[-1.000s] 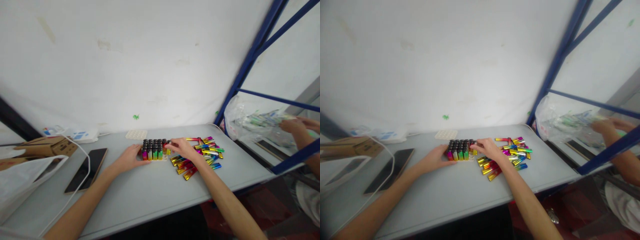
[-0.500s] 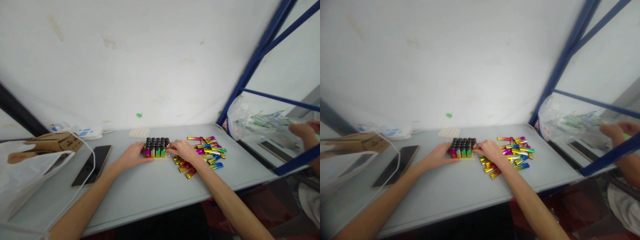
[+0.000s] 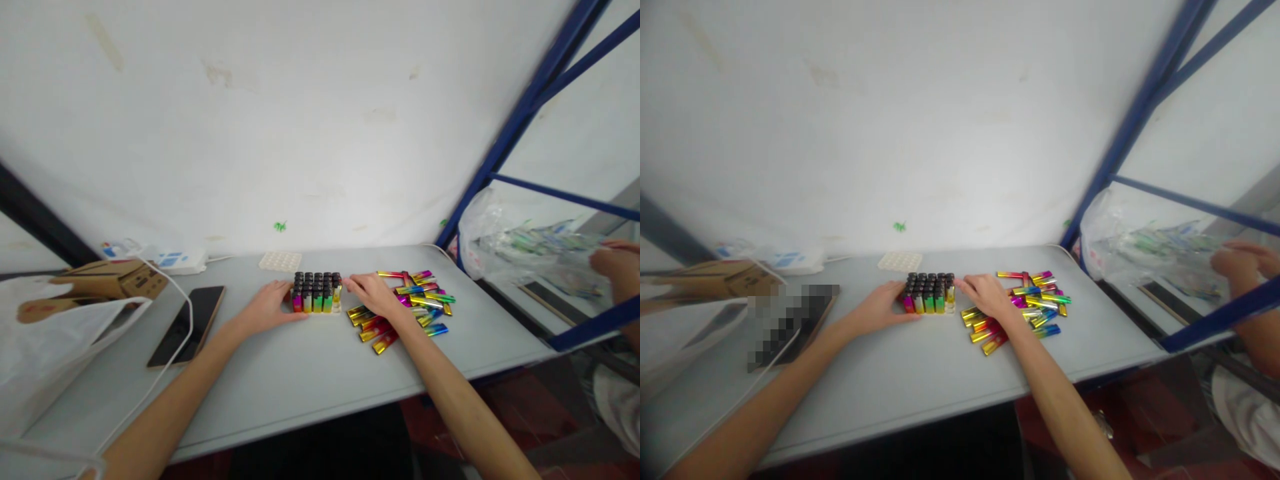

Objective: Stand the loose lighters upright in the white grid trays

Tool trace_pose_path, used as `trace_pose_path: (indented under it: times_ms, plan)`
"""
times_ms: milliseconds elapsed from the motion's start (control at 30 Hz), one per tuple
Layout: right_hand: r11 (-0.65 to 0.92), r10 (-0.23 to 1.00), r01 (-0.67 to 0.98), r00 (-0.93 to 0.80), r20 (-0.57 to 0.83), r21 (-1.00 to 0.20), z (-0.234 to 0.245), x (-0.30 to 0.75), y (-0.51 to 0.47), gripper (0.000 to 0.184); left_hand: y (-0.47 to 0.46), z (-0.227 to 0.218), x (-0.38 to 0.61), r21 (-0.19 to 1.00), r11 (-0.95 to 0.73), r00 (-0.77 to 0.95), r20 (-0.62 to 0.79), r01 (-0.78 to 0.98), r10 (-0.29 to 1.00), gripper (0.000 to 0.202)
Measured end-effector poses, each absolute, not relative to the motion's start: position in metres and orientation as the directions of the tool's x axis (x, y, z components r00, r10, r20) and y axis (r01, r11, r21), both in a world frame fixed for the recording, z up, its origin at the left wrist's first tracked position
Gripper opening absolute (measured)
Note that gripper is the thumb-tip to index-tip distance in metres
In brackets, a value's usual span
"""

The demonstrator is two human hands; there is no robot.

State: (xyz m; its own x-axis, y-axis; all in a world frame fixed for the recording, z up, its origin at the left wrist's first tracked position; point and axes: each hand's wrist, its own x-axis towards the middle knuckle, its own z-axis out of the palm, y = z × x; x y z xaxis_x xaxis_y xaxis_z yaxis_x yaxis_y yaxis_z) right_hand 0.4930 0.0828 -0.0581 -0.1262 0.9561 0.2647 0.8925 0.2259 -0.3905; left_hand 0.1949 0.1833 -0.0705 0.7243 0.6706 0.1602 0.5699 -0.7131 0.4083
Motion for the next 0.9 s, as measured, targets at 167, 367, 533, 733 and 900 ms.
trace_pose_path:
  times_ms: [167,367,533,733,900]
  plan:
    - [0.234,0.946,0.876,-0.104,0.307,-0.423,-0.063,0.496,0.086,0.060,0.185,-0.072,0.195,0.415,-0.716,0.729,0.163,0.561,0.665,0.064]
    - [0.204,0.941,0.852,-0.035,0.337,-0.482,-0.068,0.500,0.090,0.076,0.186,-0.073,0.196,0.415,-0.719,0.723,0.183,0.558,0.667,0.062]
    - [0.179,0.941,0.812,0.023,0.337,-0.556,-0.068,0.504,0.090,0.091,0.187,-0.072,0.196,0.401,-0.719,0.719,0.183,0.568,0.671,0.062]
    - [0.178,0.935,0.792,0.050,0.352,-0.584,-0.070,0.506,0.093,0.096,0.187,-0.073,0.196,0.406,-0.713,0.721,0.166,0.572,0.673,0.066]
    - [0.194,0.928,0.774,0.055,0.369,-0.602,-0.073,0.506,0.094,0.092,0.187,-0.075,0.194,0.447,-0.710,0.720,0.186,0.544,0.669,0.067]
